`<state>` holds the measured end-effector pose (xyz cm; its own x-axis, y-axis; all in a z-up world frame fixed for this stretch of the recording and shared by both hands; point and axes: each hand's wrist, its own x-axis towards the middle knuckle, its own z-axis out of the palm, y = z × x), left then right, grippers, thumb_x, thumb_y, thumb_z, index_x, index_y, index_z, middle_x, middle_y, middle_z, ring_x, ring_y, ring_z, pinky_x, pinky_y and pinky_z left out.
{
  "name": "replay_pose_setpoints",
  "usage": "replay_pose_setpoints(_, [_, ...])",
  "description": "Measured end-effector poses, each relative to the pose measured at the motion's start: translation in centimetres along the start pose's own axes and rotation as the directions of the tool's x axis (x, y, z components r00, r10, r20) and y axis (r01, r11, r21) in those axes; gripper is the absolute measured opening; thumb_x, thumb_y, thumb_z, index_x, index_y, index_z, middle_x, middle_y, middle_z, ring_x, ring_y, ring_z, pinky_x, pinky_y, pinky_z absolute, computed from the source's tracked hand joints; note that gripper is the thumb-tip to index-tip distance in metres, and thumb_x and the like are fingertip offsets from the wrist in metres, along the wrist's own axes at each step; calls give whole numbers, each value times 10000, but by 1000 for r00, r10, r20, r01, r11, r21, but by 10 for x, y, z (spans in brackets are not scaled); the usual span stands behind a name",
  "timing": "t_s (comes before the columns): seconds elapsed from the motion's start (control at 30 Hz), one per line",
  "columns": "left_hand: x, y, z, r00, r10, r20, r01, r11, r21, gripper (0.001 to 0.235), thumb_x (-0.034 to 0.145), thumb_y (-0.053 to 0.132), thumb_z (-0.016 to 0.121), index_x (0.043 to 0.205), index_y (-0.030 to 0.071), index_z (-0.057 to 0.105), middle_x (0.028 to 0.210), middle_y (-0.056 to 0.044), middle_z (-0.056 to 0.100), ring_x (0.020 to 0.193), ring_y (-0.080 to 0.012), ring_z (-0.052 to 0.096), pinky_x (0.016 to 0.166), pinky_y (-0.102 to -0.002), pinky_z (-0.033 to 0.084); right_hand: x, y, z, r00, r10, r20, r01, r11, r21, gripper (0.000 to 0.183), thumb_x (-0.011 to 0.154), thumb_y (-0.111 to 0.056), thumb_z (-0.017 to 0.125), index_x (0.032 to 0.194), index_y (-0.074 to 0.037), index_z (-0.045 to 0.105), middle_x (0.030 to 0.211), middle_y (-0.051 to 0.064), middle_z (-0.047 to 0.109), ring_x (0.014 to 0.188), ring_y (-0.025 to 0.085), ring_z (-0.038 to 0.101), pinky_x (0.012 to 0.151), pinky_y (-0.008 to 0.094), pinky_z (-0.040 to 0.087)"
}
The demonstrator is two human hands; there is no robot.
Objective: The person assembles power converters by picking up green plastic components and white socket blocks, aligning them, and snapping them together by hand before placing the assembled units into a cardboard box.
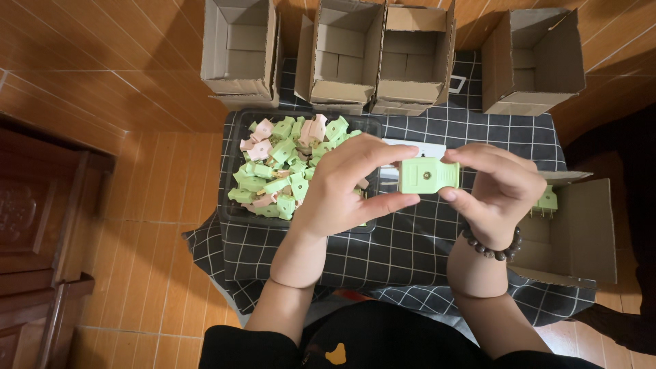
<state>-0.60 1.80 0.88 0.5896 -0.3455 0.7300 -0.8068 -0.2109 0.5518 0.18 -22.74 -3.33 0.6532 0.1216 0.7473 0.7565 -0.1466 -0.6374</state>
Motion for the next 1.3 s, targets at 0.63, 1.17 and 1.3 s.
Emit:
replay_pose_setpoints(0.63, [4,-6,5,996,87,14,-87,996,34,349,979,123,822,1237,109,587,1173,-66,704,1107,-242,698,1124,-471,543,5,-9,3,1000,9,5,-10,1000,19,314,941,-179,763,1185,7,697,1061,178,722,932,238,696,850,297,588])
replay_pose_setpoints(1.17, [2,-4,18,977,189,-99,-179,979,102,473,927,317,888,1241,101,608,1084,-58,745,951,-201,697,989,-421,589,9,-22,12,966,244,86,-247,968,33,310,1081,-199,594,1273,21,700,1126,152,742,940,193,689,846,254,559])
replay_pose_setpoints(1.3, [3,-3,8,992,107,-67,-96,985,146,442,947,320,854,1254,81,643,1079,-62,760,983,-233,701,1040,-455,574,-3,-5,5,968,241,-65,-224,954,200,412,934,-320,773,1173,9,707,1025,110,726,846,144,660,746,215,524])
